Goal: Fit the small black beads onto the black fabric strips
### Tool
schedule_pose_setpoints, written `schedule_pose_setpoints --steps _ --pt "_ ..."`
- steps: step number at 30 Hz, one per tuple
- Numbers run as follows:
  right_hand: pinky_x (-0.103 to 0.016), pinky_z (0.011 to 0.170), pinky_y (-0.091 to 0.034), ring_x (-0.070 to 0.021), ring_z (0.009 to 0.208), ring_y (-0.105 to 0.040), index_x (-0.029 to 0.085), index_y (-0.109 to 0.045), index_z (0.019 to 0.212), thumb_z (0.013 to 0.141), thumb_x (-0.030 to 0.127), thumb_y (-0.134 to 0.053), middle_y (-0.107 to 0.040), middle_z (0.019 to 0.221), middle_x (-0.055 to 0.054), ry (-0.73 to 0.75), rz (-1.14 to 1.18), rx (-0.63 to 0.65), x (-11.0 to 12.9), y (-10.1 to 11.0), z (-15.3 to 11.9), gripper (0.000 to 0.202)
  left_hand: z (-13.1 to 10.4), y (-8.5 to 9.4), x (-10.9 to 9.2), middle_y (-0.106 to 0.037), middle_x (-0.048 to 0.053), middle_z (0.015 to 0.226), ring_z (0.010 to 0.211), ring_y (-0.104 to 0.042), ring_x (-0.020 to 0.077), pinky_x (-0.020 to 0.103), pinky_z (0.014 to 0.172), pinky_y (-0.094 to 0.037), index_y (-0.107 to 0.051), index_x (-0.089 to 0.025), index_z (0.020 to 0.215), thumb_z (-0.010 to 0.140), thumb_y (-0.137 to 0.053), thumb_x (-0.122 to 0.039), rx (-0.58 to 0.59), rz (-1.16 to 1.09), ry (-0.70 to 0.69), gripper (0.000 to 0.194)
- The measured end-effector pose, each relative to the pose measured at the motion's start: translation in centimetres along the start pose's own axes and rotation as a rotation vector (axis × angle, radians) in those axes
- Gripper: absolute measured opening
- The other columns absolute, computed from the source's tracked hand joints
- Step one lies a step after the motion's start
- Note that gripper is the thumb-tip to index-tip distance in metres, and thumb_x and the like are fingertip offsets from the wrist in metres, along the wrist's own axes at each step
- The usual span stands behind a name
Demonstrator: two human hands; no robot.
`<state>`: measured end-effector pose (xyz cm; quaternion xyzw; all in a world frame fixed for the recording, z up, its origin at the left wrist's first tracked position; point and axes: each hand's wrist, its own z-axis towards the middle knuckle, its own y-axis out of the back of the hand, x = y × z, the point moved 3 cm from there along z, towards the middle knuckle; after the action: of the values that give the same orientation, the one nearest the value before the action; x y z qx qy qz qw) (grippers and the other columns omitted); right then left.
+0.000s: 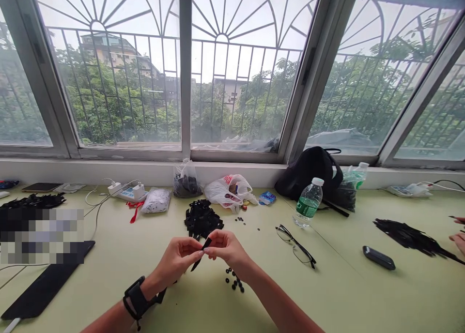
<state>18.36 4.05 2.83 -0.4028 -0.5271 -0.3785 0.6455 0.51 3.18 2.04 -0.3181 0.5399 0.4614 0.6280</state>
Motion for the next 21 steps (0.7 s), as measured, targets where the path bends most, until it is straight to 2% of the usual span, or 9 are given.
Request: schedule_pose_setpoints --steps 6,10,12,14,17,21 --pt "-0.026 0.060 -0.043 -0.0125 0.062 -0.053 0.018 -0.065 0.088 0.069 0.045 -0.087 -0.063 0.071 0.001 -0.009 -0.123 0.033 0.1 0.4 -0.2 0.040 0.1 0.1 -0.4 -0.076 0.008 0.081 0.072 -0.065 0.0170 0.023 0.062 -0.045 -0.078 -0.013 0.086 0.079 -0.080 -0.038 0.016 -0.068 0.068 0.026" --pt "-0.025 0.064 -0.042 -0.0142 0.070 -0.055 0.019 -0.069 0.091 0.075 0.049 -0.082 -0.064 0.077 0.000 0.060 -0.510 0.127 2.1 2.3 -0.5 0.037 -0.1 0.3 -1.1 -0.075 0.008 0.078 0.074 -0.065 0.0179 0.025 0.068 -0.047 -0.078 -0.014 0.083 0.079 -0.080 -0.038 -0.018 -0.088 0.089 0.025" --pt "-0.025 0.069 -0.041 -0.0160 0.078 -0.056 0.020 -0.071 0.090 0.068 0.051 -0.086 -0.064 0.082 0.000 0.085 -0.721 0.185 3.0 3.9 -0.9 0.041 -0.1 0.4 -1.2 -0.075 0.007 0.078 0.075 -0.065 0.0179 0.025 0.071 -0.047 -0.077 -0.014 0.083 0.080 -0.080 -0.037 -0.044 -0.114 0.095 0.023" --pt "-0.024 0.069 -0.041 -0.0163 0.080 -0.055 0.020 -0.072 0.091 0.058 0.052 -0.091 -0.063 0.085 0.000 -0.007 -0.818 0.305 3.0 5.6 -1.4 0.050 -0.1 0.3 -1.1 -0.074 0.007 0.078 0.075 -0.065 0.0171 0.025 0.073 -0.048 -0.075 -0.015 0.081 0.080 -0.079 -0.035 -0.060 -0.166 0.109 0.020" --pt "-0.024 0.070 -0.042 -0.0162 0.081 -0.055 0.020 -0.072 0.097 0.050 0.051 -0.094 -0.062 0.088 0.001 -0.111 -0.827 0.408 2.4 7.3 -2.2 0.060 0.0 0.1 -0.9 -0.072 0.004 0.075 0.071 -0.065 0.0160 0.026 0.073 -0.048 -0.071 -0.015 0.077 0.078 -0.077 -0.030 -0.066 -0.282 0.143 0.016" --pt "-0.026 0.077 -0.044 -0.0187 0.089 -0.055 0.022 -0.072 0.104 0.050 0.051 -0.095 -0.062 0.095 -0.001 -0.094 -0.805 0.440 2.1 7.5 -2.9 0.065 0.0 -0.3 -1.0 -0.069 0.002 0.069 0.066 -0.063 0.0150 0.025 0.069 -0.047 -0.066 -0.015 0.072 0.073 -0.076 -0.023 -0.036 -0.347 0.176 0.013"
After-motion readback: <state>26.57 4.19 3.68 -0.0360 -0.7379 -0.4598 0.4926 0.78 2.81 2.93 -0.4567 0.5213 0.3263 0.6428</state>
